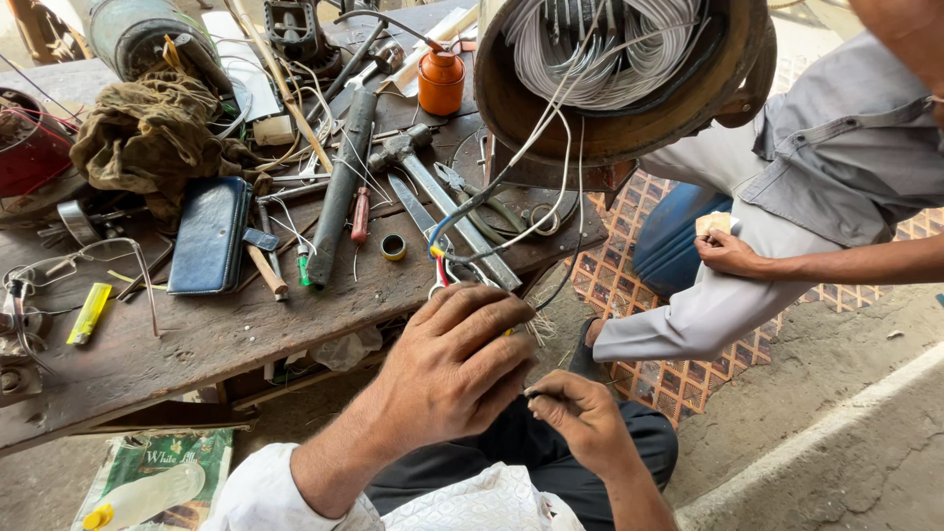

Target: The person sits at a cluttered workbench repairing an electric motor component. They strip and arrange colored wires, wrap the wire bundle with black tape, and press the taped coil assembly together by hand.

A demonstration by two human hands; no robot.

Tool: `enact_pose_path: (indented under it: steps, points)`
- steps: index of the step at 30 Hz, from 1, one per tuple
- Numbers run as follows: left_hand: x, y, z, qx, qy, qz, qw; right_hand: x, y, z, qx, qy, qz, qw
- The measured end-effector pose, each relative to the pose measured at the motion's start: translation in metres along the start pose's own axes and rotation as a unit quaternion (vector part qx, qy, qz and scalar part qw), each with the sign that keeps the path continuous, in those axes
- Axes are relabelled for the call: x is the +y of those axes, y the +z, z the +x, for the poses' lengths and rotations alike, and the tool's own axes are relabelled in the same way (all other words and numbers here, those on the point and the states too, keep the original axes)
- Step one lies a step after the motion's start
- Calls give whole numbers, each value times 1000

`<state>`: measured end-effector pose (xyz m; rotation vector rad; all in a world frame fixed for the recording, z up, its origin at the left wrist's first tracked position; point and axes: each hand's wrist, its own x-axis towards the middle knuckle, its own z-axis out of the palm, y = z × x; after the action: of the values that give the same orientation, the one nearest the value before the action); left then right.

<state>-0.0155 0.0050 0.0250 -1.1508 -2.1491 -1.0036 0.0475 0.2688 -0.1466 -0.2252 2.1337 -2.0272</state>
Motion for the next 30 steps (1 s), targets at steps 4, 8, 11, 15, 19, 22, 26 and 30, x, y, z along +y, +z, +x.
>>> enact_pose_path:
  steps: [4,8,11,15,19,22,26,30]
  points:
    - [-5,0,1,-39,-4,44,998,31,-24,3,94,103,74,988]
    - [-7,-1,-2,-44,0,29,999,51,-48,0,156,110,91,977]
    - [-8,-3,-3,-38,1,3,999,60,-61,-8,179,105,87,974]
    - [-6,-8,2,-44,5,-1,999,74,-73,-7,204,112,76,969]
    - [-5,-18,5,-21,23,-13,999,85,-86,-6,250,131,37,959]
    - [-10,-30,-3,42,45,-27,998,89,-88,-13,292,134,66,945]
    - [-33,-63,-9,151,50,-3,987,88,-85,-14,309,112,112,938]
    - [-88,-129,9,287,5,43,957,85,-82,-8,331,160,89,926]
